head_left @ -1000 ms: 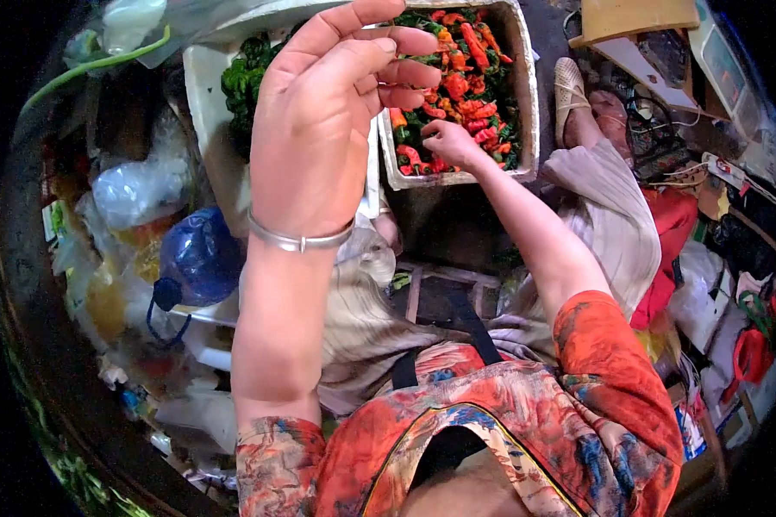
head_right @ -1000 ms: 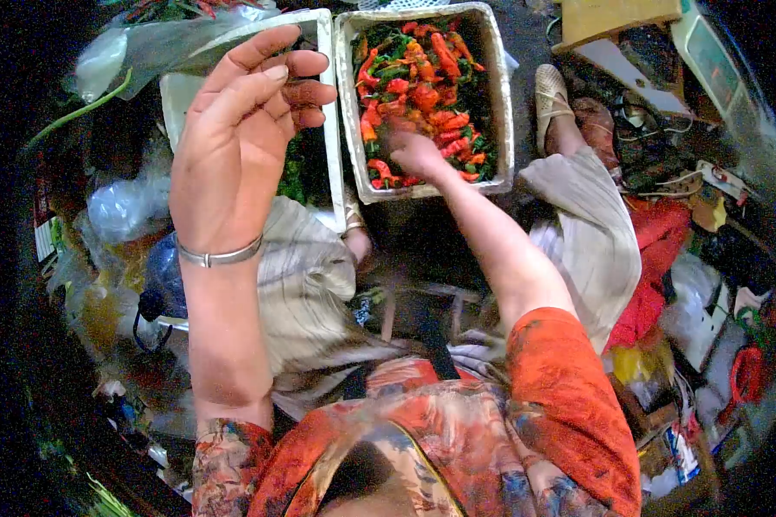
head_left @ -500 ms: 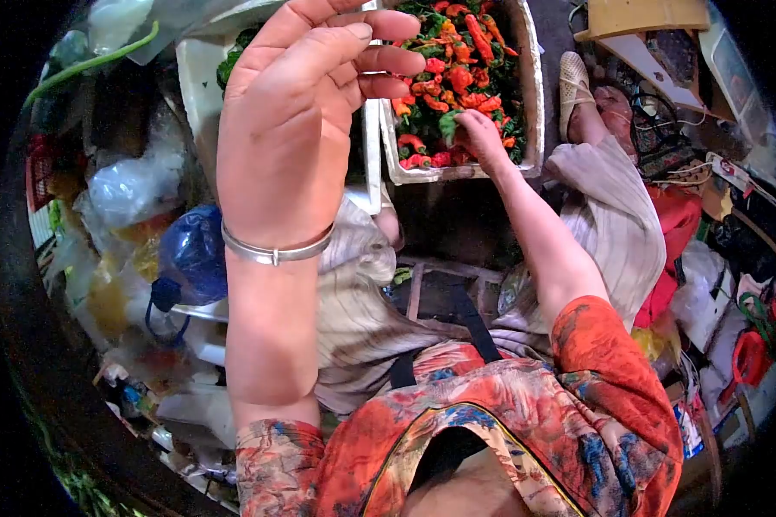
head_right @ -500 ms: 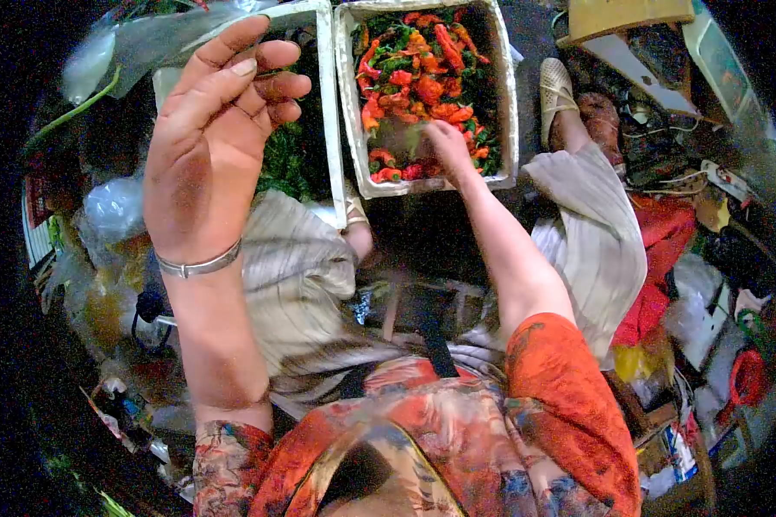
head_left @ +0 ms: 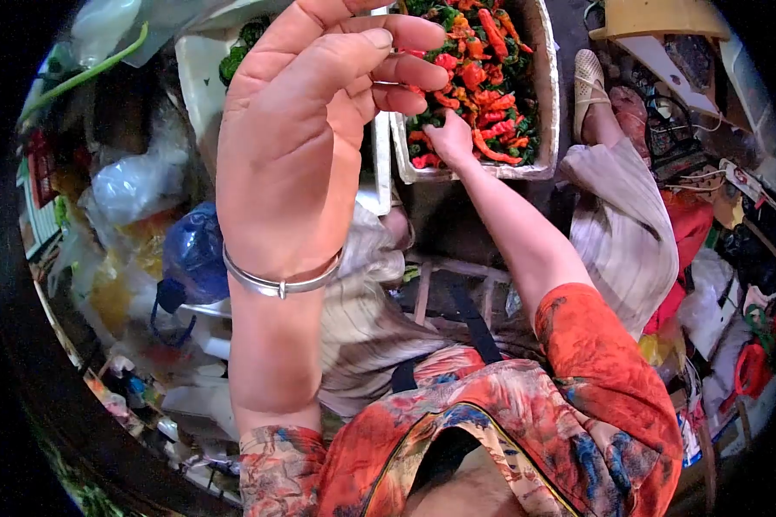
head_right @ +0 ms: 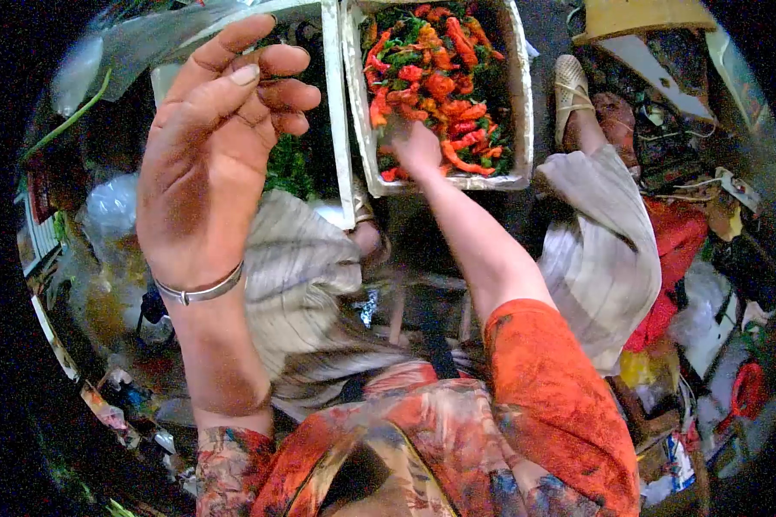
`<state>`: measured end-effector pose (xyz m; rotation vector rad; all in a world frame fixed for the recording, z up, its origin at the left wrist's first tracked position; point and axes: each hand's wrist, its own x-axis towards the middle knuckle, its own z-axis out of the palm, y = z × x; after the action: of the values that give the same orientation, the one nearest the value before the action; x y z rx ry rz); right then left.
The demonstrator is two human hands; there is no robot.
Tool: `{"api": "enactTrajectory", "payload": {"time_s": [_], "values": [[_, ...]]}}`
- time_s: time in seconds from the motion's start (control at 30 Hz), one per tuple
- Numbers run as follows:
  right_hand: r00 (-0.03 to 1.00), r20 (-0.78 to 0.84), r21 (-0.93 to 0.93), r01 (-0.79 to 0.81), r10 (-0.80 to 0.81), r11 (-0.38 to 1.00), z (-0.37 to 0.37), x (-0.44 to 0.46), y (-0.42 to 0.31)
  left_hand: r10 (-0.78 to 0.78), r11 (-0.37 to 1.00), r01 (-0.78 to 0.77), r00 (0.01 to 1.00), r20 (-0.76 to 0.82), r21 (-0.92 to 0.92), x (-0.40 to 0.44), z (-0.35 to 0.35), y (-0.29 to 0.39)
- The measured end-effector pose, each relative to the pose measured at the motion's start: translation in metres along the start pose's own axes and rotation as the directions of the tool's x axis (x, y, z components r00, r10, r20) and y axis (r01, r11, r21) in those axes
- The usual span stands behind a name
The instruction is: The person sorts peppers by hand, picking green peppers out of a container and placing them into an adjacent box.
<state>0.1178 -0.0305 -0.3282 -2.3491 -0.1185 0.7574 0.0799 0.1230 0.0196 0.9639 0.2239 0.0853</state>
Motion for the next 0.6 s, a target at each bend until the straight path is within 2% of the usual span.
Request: {"api": "enactTrajectory", "payload": {"time_s": [0.07,0.13,0.17,0.2,0.27,0.37,0.4,0.43,0.53,0.57,0.6], "values": [[0.999,0.053,-0.016,0.009,-0.008,1.000,-0.009,0.000,-0.006,0.002,1.000,-0.001,0.999,-0.037,0.017,0.001,-0.001,0.001],[0.994,0.068,-0.104,0.094,-0.087,0.990,-0.016,-0.006,-0.007,-0.019,0.999,0.023,0.997,0.079,-0.046,0.001,-0.003,0.007],[0.994,0.007,-0.124,0.110,-0.110,0.986,-0.013,-0.015,-0.003,-0.022,0.997,0.030,0.993,0.119,-0.069,0.001,-0.003,0.008],[0.997,0.019,-0.146,0.073,-0.071,0.987,-0.020,-0.028,-0.009,-0.032,0.999,0.034,0.998,0.057,-0.034,0.001,-0.002,0.010],[0.965,-0.060,-0.182,0.240,-0.255,0.954,-0.021,-0.038,0.008,-0.038,0.999,0.038,0.999,-0.004,-0.003,-0.001,0.002,0.008],[0.982,-0.032,-0.226,0.173,-0.185,0.958,-0.034,-0.037,0.013,0.027,0.999,-0.024,0.998,-0.048,0.044,-0.006,0.007,0.001],[0.982,-0.016,-0.251,0.179,-0.189,0.951,-0.036,-0.033,0.014,0.015,0.999,-0.013,0.999,-0.048,0.043,-0.006,0.008,0.002],[0.991,0.078,-0.312,0.131,-0.112,0.941,-0.035,-0.027,0.011,0.010,0.999,-0.008,0.999,-0.048,0.044,-0.006,0.007,0.004],[0.985,0.120,-0.393,0.161,-0.123,0.905,-0.026,-0.020,0.010,-0.058,0.998,0.059,0.998,-0.030,0.001,-0.002,0.000,0.006],[0.988,0.131,-0.417,0.130,-0.081,0.900,-0.025,-0.016,0.011,-0.079,0.997,0.079,0.997,-0.024,-0.011,0.001,-0.003,0.006],[0.988,0.132,-0.415,0.128,-0.080,0.901,-0.028,-0.017,0.009,-0.081,0.996,0.085,0.993,-0.091,0.038,0.002,-0.005,0.001]]}}
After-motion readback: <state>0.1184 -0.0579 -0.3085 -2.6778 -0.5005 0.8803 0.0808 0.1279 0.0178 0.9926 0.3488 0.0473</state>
